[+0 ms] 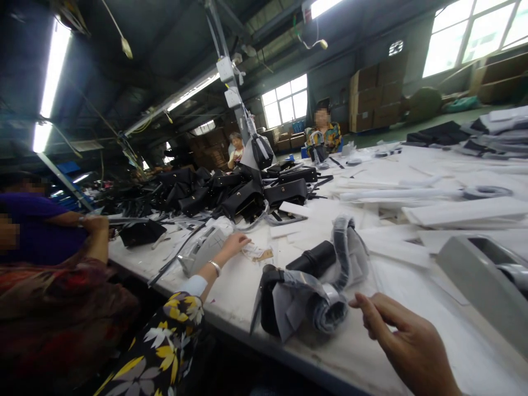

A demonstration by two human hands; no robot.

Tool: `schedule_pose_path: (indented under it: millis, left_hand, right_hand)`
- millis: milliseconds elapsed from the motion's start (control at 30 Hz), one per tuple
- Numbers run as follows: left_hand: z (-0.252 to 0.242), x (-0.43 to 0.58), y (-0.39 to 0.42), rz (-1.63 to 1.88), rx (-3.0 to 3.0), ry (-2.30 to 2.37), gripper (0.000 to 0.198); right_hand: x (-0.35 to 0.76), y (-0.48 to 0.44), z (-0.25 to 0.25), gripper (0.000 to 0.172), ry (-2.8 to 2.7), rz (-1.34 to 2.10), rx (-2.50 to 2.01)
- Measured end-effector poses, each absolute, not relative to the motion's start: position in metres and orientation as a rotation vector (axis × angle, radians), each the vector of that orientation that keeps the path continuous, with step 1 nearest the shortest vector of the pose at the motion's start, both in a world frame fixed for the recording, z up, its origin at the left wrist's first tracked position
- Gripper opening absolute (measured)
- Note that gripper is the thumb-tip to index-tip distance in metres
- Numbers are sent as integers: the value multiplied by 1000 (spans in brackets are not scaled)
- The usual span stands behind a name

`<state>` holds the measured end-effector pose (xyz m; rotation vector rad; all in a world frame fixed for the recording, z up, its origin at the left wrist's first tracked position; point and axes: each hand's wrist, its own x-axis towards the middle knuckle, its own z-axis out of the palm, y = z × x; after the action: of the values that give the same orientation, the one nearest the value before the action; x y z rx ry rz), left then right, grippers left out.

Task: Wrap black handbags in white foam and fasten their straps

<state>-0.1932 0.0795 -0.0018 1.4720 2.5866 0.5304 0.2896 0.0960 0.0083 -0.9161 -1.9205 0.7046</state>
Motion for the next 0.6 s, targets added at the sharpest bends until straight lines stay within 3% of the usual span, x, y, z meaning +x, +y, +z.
schedule_pose_path:
  millis: [267,400,600]
  left_hand:
    - [-1,-174,77,716,1343,2520,34]
    - [40,-184,85,900,1334,2399,34]
    - [121,-190,94,1109,1378,2250,32]
  right_hand:
    - [286,106,53,39,-2070,701,-738]
    - [271,120,82,47,-2182,649,-633]
    - [217,142,119,35,-2180,687,-523]
